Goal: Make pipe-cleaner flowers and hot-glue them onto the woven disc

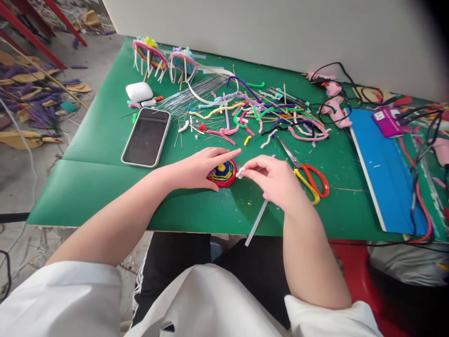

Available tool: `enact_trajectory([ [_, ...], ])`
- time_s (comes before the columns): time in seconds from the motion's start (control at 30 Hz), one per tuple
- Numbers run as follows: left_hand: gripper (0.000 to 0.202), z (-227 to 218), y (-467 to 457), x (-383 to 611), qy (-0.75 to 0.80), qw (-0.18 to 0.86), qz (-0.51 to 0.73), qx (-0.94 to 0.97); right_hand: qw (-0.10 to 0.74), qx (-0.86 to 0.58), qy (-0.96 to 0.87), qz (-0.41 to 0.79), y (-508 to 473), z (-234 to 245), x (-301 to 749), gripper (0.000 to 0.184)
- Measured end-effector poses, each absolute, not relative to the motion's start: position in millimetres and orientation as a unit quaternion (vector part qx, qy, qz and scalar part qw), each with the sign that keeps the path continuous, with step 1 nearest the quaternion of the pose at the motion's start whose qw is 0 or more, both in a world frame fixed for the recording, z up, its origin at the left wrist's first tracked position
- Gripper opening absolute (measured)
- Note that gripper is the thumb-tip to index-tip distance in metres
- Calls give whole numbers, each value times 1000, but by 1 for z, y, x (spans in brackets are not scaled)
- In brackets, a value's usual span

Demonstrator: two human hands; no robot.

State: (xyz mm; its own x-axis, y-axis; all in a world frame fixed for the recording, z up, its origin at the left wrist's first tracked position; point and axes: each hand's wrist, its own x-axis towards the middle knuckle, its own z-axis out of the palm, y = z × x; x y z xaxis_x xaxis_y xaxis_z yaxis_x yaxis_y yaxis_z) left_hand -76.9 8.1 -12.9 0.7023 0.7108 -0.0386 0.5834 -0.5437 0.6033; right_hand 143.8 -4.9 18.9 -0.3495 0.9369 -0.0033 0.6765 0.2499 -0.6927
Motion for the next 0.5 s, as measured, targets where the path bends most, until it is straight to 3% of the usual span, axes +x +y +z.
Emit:
enact_trajectory([
  [0.5,87,-11,13,-81,402,302,73,861,196,-497,-794,290,-18,-7,124,8],
])
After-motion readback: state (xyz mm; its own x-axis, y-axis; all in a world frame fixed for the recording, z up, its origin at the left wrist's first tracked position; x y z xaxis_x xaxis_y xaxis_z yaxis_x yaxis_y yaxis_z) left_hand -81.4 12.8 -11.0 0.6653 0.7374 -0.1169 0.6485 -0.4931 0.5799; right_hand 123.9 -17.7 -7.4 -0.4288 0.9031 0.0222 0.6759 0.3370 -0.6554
